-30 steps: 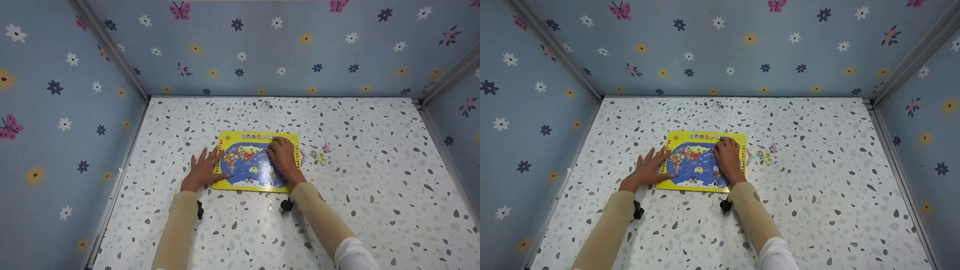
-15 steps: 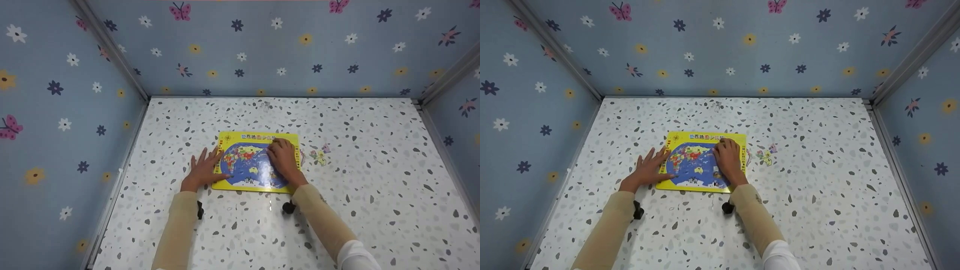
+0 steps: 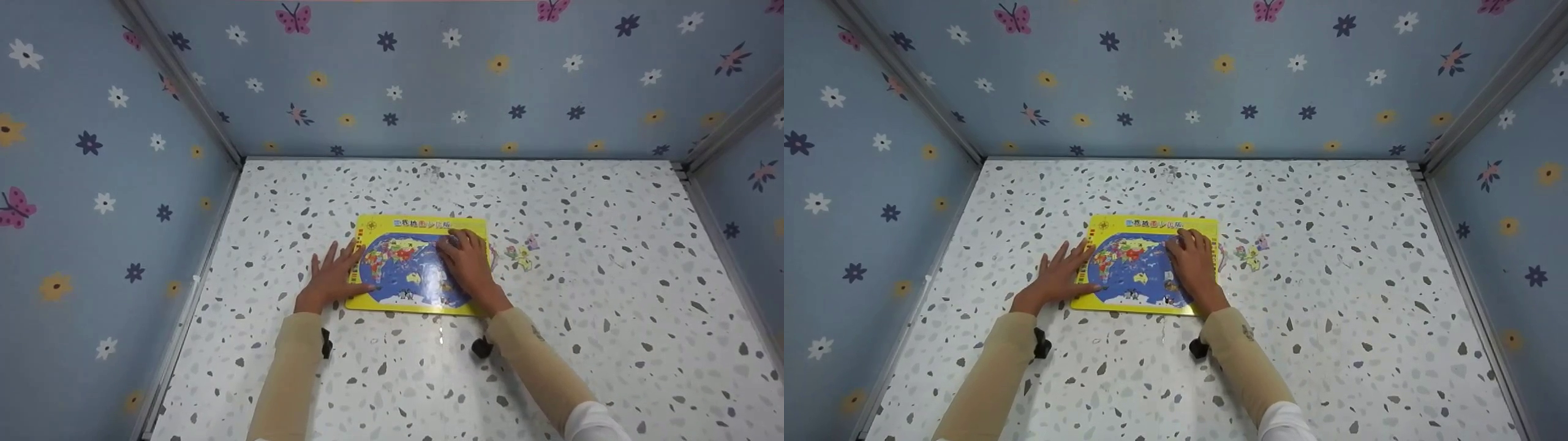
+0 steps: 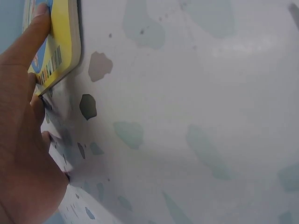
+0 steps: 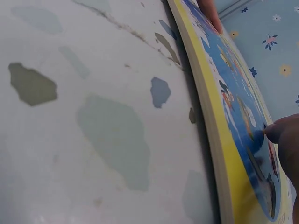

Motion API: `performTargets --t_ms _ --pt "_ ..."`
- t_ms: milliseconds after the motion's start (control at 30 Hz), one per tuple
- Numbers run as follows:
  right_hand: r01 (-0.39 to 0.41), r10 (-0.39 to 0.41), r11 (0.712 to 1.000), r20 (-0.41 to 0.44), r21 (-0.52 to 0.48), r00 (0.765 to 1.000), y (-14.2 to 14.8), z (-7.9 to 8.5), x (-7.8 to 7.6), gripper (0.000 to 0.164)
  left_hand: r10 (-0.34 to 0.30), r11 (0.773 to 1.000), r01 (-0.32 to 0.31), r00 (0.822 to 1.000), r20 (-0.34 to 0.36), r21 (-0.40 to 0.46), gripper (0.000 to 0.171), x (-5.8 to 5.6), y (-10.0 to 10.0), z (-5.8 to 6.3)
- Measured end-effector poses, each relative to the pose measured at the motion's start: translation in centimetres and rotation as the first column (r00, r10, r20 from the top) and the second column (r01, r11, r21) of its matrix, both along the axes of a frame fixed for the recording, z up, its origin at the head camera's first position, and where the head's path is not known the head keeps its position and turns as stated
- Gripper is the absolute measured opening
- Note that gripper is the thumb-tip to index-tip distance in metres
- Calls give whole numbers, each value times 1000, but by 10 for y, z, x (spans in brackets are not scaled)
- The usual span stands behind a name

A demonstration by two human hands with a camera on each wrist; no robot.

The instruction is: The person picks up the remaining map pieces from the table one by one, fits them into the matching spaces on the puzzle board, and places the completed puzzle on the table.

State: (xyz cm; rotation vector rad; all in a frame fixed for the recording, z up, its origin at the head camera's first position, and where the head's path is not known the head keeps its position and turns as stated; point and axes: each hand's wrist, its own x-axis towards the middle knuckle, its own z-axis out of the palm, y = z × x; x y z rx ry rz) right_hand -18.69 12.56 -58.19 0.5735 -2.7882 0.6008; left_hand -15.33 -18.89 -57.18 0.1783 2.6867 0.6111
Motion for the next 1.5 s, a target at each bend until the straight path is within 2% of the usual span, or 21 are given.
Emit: performTargets --t_ms 400,700,1033,1200,1367,1500 --pt "-18 16 997 32 75 999 2 -2 2 34 20 1000 -20 1000 12 -9 102 -1 1 -2" --pt "-43 38 996 69 82 997 6 -4 1 36 16 1000 -16 1000 9 -16 103 -1 1 -2" --pt "-73 63 995 138 67 988 9 1 -1 37 9 1000 -9 1000 -5 -3 102 0 2 1" --pt "-65 54 996 174 56 983 10 2 -1 38 9 1000 -9 1000 -6 6 101 1 1 3" --pt "-69 65 997 137 28 988 10 2 0 37 -3 1000 3 1000 -11 11 100 1 1 4" --pt "-47 45 998 92 28 995 10 1 2 34 -10 1000 10 1000 -10 7 101 1 1 4"
